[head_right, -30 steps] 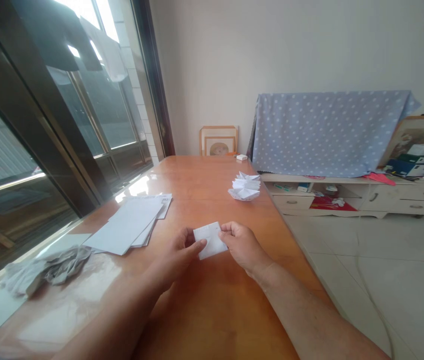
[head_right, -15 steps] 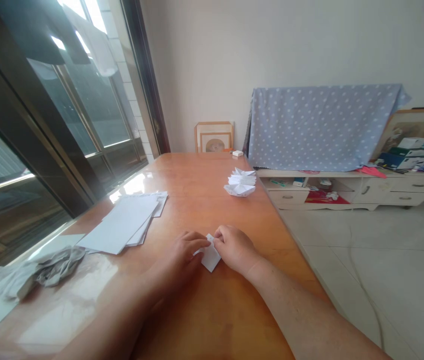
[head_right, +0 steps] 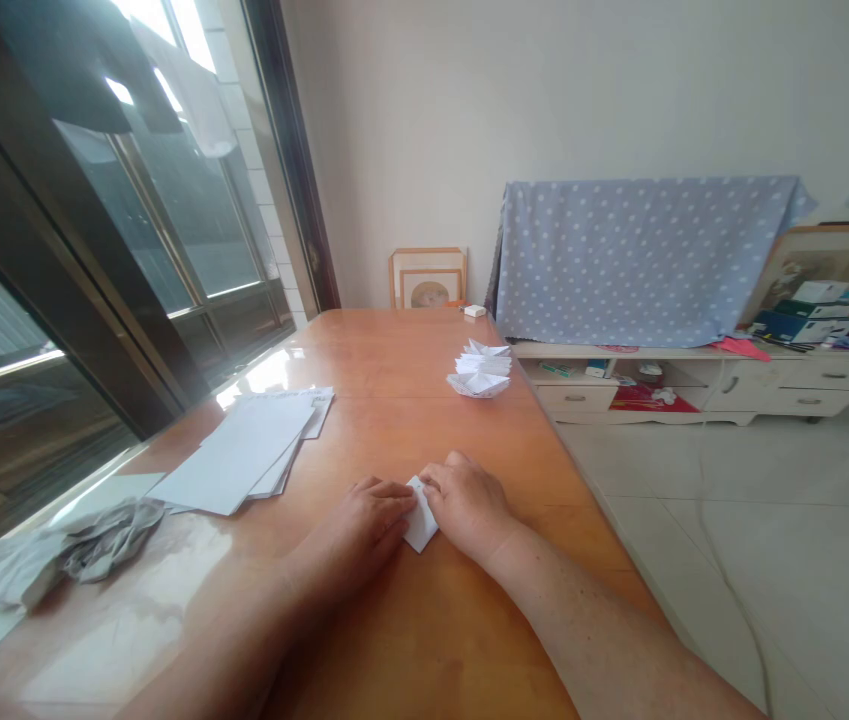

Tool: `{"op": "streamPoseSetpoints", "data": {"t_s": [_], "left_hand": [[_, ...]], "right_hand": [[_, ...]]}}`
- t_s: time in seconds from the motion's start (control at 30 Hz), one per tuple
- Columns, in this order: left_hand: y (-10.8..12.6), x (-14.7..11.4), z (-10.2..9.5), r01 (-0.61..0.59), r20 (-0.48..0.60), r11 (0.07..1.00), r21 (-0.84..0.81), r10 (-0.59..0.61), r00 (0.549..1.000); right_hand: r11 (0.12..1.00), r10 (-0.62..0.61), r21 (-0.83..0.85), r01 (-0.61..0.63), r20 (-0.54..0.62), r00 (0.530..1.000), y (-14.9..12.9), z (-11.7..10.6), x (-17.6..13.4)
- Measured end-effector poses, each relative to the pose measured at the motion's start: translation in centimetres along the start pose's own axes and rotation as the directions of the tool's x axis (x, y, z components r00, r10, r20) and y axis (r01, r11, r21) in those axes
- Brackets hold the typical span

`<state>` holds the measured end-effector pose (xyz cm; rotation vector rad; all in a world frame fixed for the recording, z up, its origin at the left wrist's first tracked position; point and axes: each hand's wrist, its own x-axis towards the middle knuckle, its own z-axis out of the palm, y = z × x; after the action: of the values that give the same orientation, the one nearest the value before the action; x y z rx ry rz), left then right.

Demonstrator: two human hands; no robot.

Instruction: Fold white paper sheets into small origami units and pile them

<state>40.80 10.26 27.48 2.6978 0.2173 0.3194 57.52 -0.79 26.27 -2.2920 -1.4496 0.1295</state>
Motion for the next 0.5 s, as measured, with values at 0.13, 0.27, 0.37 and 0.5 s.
{"op": "streamPoseSetpoints", "data": {"t_s": [0.13,0.27,0.37,0.5], "left_hand": [[-0.1,-0.1,0.1,0.002,0.004,1.0,0.015,-0.002,1.0],[-0.1,-0.1,0.1,0.005,0.0,1.0,0.029,-0.005,1.0],[0.0,-0.1,-0.1,0.008,0.007,0.999,0.041,-0.008,1.0],[0.1,-0.1,-0.4,0.025,0.012,0.999,0.025,-0.026,1.0]], "right_hand": [[0.999,-0.01,0.048,0.01,0.008,1.0,0.1,0.0,0.0],[0.994,-0.041,0.103,0.035,0.064,0.997,0.3,-0.2,0.1],[0.991,-0.051,0.125,0.042,0.068,0.996,0.5,-0.4,0.1],[0.983,-0.13,0.141,0.116,0.093,0.987,0.4,-1.1,-0.4]]}}
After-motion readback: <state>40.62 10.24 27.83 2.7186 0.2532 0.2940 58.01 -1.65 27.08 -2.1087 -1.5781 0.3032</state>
